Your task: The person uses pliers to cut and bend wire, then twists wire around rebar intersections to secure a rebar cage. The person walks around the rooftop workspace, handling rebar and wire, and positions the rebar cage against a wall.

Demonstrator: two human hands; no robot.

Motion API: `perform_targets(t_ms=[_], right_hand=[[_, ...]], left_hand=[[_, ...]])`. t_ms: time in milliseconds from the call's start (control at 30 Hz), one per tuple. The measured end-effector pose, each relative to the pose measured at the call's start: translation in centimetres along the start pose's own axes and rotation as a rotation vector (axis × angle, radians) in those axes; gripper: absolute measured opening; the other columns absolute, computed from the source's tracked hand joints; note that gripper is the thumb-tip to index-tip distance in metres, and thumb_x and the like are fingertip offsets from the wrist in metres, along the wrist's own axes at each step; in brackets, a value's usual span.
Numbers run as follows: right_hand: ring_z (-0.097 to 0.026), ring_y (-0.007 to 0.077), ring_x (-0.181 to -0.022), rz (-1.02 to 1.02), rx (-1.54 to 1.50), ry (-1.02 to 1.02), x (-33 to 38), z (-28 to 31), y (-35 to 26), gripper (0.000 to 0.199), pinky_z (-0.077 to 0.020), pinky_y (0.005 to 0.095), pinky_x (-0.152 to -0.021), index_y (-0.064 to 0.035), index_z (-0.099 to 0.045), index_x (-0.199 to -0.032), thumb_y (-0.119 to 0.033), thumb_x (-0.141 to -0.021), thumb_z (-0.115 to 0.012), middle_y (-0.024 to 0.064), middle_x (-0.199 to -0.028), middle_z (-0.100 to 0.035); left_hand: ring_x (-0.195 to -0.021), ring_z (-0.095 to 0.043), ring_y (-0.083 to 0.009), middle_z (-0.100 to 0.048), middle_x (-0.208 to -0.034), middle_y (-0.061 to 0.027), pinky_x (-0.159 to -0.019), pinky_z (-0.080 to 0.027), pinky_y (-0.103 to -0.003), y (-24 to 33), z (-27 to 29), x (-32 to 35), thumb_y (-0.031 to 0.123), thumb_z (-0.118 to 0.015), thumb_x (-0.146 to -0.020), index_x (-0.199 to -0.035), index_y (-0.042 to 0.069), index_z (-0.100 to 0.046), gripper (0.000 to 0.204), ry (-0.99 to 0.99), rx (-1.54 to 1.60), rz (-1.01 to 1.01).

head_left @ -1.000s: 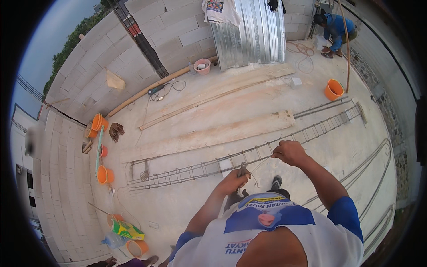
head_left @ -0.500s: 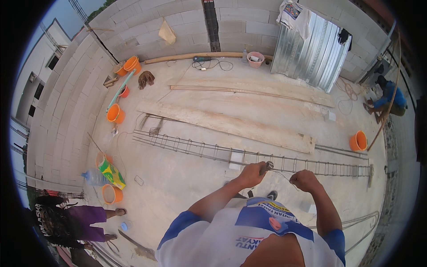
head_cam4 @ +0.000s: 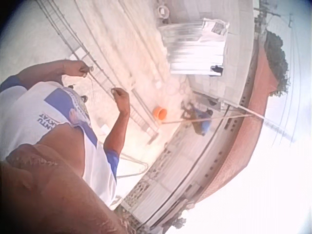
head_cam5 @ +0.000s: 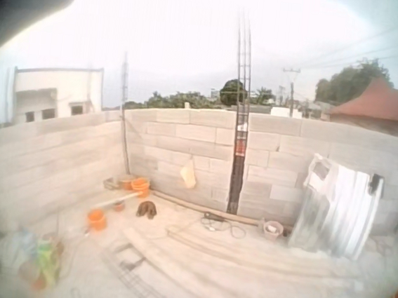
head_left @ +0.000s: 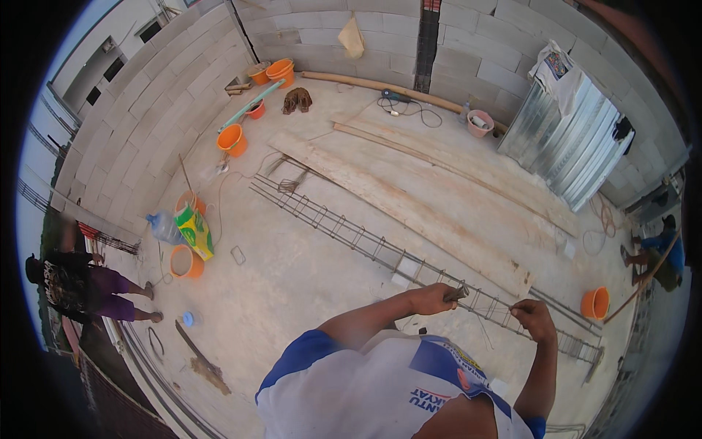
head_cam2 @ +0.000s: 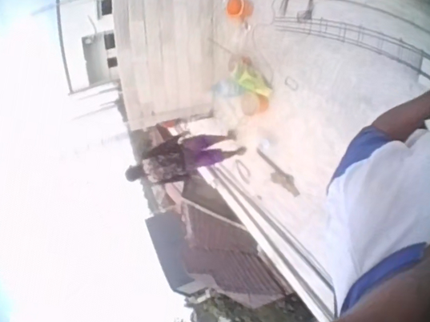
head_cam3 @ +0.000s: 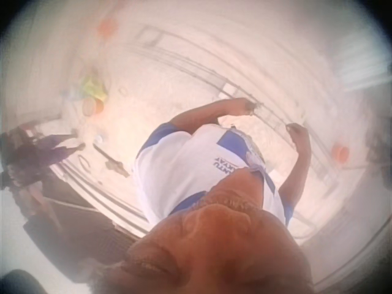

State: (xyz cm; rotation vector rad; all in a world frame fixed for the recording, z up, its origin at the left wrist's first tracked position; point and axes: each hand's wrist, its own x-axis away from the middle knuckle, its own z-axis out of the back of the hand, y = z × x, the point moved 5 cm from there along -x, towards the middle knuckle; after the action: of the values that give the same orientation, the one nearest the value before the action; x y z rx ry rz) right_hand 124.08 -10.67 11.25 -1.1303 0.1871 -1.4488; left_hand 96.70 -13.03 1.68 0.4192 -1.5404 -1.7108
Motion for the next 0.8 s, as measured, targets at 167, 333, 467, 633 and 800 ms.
perform_targets(t_ms=[167, 333, 467, 633, 800], right_hand=[[-0.063, 0.0202, -0.069, 0.182, 0.315, 0.121, -1.0, -2.2, 0.5, 0.023, -0.0497, 0.0334, -0.066, 0.0008, -0.071, -0.09, -0.021, -0.082, -0.068, 0.0151, -0.075, -0.068], [-0.061, 0.018, -0.068, 0.216, 0.176, -0.392, 1.7, -4.2, -2.8, 0.022, -0.0475, 0.0317, -0.064, -0.0003, -0.071, -0.09, -0.02, -0.084, -0.066, 0.008, -0.073, -0.067], [-0.051, 0.0114, -0.061, 0.117, -0.329, -0.018, -0.4, -0.5, -2.8, 0.02, -0.0404, 0.0265, -0.056, 0.0003, -0.07, -0.086, -0.018, -0.084, -0.063, 0.0031, -0.069, -0.061], [-0.067, 0.0309, -0.084, 0.204, 0.791, -0.207, -1.2, -6.2, -0.1, 0.028, -0.0514, 0.0385, -0.079, -0.0092, -0.074, -0.091, -0.032, -0.083, -0.061, 0.0151, -0.085, -0.07], [-0.036, 0.0073, -0.043, 0.203, -0.542, -0.209, -0.6, -2.0, -1.2, 0.024, -0.0275, 0.0254, -0.042, 0.0071, -0.066, -0.084, -0.017, -0.085, -0.063, 0.0013, -0.057, -0.049]], left_hand=[[-0.098, -0.062, -0.0335, -0.065, -0.1, -0.0196, -0.085, -0.047, -0.041, 2.4, 0.2, 0.8, 0.024, -0.057, -0.09, -0.108, -0.001, -0.059, 0.031, 0.048, 0.016, -0.041], [-0.086, -0.06, -0.0344, -0.063, -0.091, -0.0214, -0.078, -0.046, -0.043, -0.3, 2.2, 0.0, 0.022, -0.056, -0.089, -0.103, -0.002, -0.059, 0.027, 0.253, -0.117, -0.016], [-0.089, -0.061, -0.0377, -0.064, -0.096, -0.0219, -0.081, -0.047, -0.044, 1.1, 0.7, 0.9, 0.021, -0.057, -0.09, -0.107, 0.0, -0.058, 0.028, 0.108, -0.026, -0.071], [-0.085, -0.06, -0.0394, -0.063, -0.086, -0.0197, -0.074, -0.046, -0.045, 3.5, 1.5, 1.5, 0.018, -0.058, -0.085, -0.095, 0.002, -0.057, 0.019, 0.228, -0.119, -0.113], [-0.089, -0.062, -0.0381, -0.065, -0.09, -0.019, -0.077, -0.048, -0.045, 1.3, 3.4, 1.9, 0.016, -0.058, -0.085, -0.107, 0.005, -0.059, 0.025, 0.272, -0.209, -0.115]])
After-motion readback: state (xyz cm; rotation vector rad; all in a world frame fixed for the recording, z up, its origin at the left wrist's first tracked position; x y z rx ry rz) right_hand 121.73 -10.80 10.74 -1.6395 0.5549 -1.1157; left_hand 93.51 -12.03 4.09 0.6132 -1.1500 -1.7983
